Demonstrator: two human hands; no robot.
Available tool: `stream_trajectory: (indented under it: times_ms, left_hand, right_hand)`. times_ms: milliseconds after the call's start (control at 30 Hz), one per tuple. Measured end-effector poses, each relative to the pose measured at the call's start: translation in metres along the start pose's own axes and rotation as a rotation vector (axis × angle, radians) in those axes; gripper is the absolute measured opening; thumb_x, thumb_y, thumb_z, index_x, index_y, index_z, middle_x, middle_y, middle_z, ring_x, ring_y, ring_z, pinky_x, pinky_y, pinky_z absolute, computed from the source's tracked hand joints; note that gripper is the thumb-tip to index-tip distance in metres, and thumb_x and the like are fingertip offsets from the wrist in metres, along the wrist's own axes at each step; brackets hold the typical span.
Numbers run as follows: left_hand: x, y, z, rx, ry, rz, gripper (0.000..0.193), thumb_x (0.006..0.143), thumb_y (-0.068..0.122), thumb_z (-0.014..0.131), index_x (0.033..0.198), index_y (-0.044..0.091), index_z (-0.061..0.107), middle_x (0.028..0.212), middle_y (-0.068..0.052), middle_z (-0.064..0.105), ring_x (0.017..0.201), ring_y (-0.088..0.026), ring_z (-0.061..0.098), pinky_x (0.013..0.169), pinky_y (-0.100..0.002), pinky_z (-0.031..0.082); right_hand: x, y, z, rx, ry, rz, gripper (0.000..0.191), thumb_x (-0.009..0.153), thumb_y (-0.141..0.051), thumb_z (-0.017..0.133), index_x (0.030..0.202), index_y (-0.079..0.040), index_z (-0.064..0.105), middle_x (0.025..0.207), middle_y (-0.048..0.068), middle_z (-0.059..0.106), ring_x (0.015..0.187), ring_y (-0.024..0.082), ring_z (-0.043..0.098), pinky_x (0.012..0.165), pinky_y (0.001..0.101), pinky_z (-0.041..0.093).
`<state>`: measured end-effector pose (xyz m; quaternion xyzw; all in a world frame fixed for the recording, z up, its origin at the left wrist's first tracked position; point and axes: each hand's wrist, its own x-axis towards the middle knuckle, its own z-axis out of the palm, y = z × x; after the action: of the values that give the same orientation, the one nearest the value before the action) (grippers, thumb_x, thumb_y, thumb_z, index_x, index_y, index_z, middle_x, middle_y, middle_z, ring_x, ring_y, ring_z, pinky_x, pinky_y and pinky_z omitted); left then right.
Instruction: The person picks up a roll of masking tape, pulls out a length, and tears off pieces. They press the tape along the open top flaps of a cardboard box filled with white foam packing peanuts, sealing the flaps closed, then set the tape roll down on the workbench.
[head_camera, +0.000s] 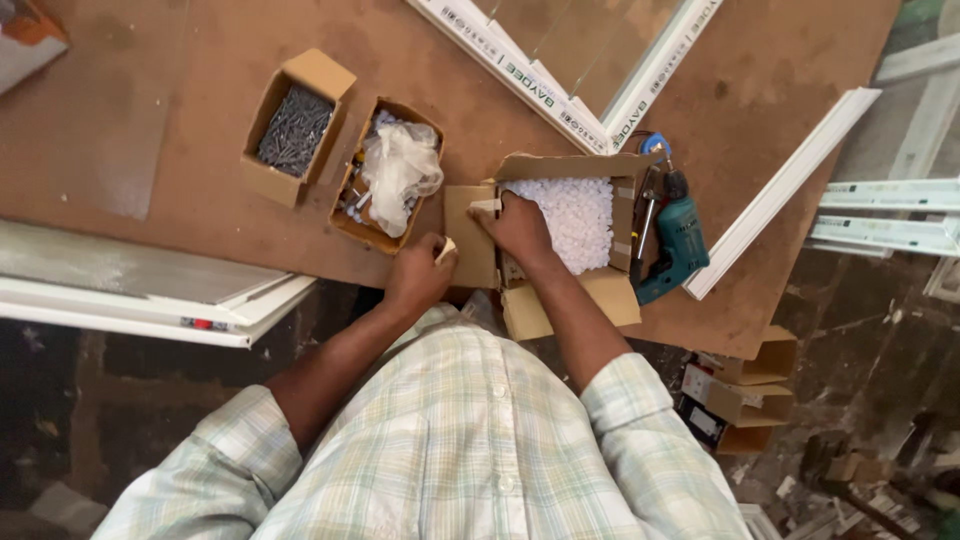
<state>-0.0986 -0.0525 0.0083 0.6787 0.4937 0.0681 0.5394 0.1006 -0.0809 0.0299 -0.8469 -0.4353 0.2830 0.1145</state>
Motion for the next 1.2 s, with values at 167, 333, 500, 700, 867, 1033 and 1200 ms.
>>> stream_trajectory:
  times_ms: [167, 333, 500, 700, 867, 1033, 1200]
  left_hand:
    - [0.012, 0.001, -0.007, 0.048, 0.035, 0.130, 0.035, 0.085, 0.023, 0.074, 0.108, 0.001, 0.060, 0.096, -0.026, 0.070, 0.092, -0.048, 0.068, 0.078, -0.054, 0.054]
    - [0.031, 0.015, -0.001, -0.009, 0.057, 0.232, 0.030, 0.085, 0.017, 0.072, 0.106, 0.001, 0.057, 0.102, -0.026, 0.070, 0.099, -0.047, 0.066, 0.085, -0.053, 0.053]
    - [0.052, 0.028, 0.007, -0.009, 0.025, 0.044, 0.035, 0.086, 0.006, 0.064, 0.119, 0.001, 0.059, 0.103, -0.027, 0.068, 0.100, -0.047, 0.065, 0.085, -0.053, 0.051]
    - [0.047, 0.029, 0.025, -0.399, 0.014, 0.049, 0.025, 0.085, 0.004, 0.068, 0.110, 0.002, 0.067, 0.099, -0.013, 0.074, 0.090, -0.025, 0.070, 0.077, -0.038, 0.055]
    - [0.044, 0.034, 0.040, -0.780, -0.137, -0.123, 0.023, 0.088, 0.000, 0.068, 0.111, 0.001, 0.069, 0.095, -0.004, 0.074, 0.076, -0.013, 0.064, 0.064, -0.030, 0.051]
    - [0.036, 0.034, 0.047, -0.655, -0.049, -0.138, 0.026, 0.087, -0.001, 0.074, 0.112, -0.001, 0.069, 0.100, -0.006, 0.075, 0.084, -0.014, 0.068, 0.071, -0.029, 0.056]
    - [0.034, 0.033, 0.059, -0.697, 0.025, -0.094, 0.041, 0.079, -0.001, 0.079, 0.117, 0.001, 0.063, 0.112, -0.008, 0.075, 0.102, -0.015, 0.073, 0.086, -0.030, 0.061]
  right_hand:
    - [-0.031, 0.005, -0.007, 0.284, 0.098, 0.102, 0.035, 0.087, -0.030, 0.075, 0.102, 0.000, 0.073, 0.087, 0.021, 0.075, 0.080, 0.033, 0.075, 0.074, 0.0396, 0.058]
    - [-0.033, 0.012, 0.009, 0.386, 0.208, 0.109, 0.026, 0.093, -0.020, 0.068, 0.112, -0.003, 0.075, 0.098, 0.020, 0.076, 0.089, 0.031, 0.076, 0.082, 0.0372, 0.058]
    - [-0.026, 0.012, 0.008, 0.424, 0.195, 0.092, 0.026, 0.094, -0.017, 0.065, 0.115, -0.005, 0.074, 0.107, 0.019, 0.076, 0.096, 0.031, 0.076, 0.086, 0.0368, 0.057]
    - [-0.029, 0.011, 0.006, 0.456, 0.175, 0.097, 0.024, 0.093, -0.018, 0.068, 0.113, -0.006, 0.076, 0.101, 0.018, 0.077, 0.089, 0.027, 0.077, 0.081, 0.0357, 0.058]
    - [-0.035, 0.016, 0.011, 0.492, 0.149, 0.195, 0.021, 0.092, -0.020, 0.074, 0.103, -0.003, 0.077, 0.085, 0.014, 0.077, 0.074, 0.021, 0.073, 0.071, 0.0341, 0.056]
    - [-0.041, 0.023, 0.019, 0.594, 0.169, 0.176, 0.019, 0.092, -0.020, 0.074, 0.100, -0.004, 0.077, 0.082, 0.010, 0.077, 0.071, 0.016, 0.071, 0.068, 0.0314, 0.056]
    - [-0.033, 0.028, 0.018, 0.673, 0.096, 0.160, 0.016, 0.090, -0.018, 0.076, 0.096, -0.003, 0.079, 0.077, 0.007, 0.077, 0.065, 0.012, 0.069, 0.062, 0.0287, 0.056]
